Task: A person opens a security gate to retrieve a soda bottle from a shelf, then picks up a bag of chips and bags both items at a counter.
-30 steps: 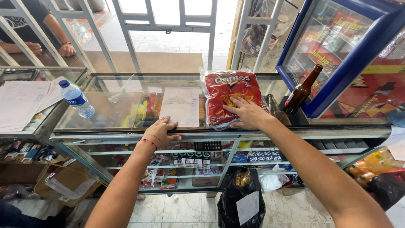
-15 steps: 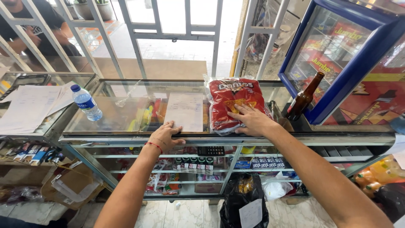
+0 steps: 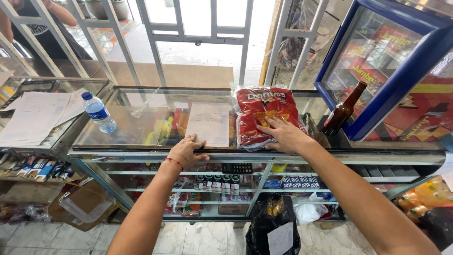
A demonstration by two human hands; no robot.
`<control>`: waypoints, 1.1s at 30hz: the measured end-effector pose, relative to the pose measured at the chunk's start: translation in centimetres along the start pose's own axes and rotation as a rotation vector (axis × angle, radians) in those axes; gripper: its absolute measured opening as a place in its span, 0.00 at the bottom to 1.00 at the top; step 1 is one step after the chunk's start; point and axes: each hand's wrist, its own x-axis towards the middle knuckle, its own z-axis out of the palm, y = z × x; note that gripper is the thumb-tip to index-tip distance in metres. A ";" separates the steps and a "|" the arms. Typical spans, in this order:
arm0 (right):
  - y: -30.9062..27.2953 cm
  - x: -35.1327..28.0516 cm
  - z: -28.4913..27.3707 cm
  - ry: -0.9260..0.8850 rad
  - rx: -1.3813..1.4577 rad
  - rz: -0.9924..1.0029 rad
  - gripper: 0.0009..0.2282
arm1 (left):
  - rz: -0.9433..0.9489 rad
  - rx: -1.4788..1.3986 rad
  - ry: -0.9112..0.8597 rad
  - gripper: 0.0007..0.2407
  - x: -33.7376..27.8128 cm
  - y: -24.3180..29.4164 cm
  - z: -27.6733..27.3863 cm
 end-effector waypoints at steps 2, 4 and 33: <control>-0.2 0.0 -0.3 -0.013 0.003 0.009 0.33 | -0.001 -0.009 -0.006 0.29 -0.2 0.2 -0.2; -0.6 -0.3 -0.7 -0.026 0.006 0.019 0.33 | -0.001 -0.019 -0.013 0.29 -0.1 0.1 -0.1; -0.8 -0.6 -1.0 -0.024 0.026 0.013 0.32 | -0.034 -0.014 -0.021 0.29 0.3 -0.2 -0.1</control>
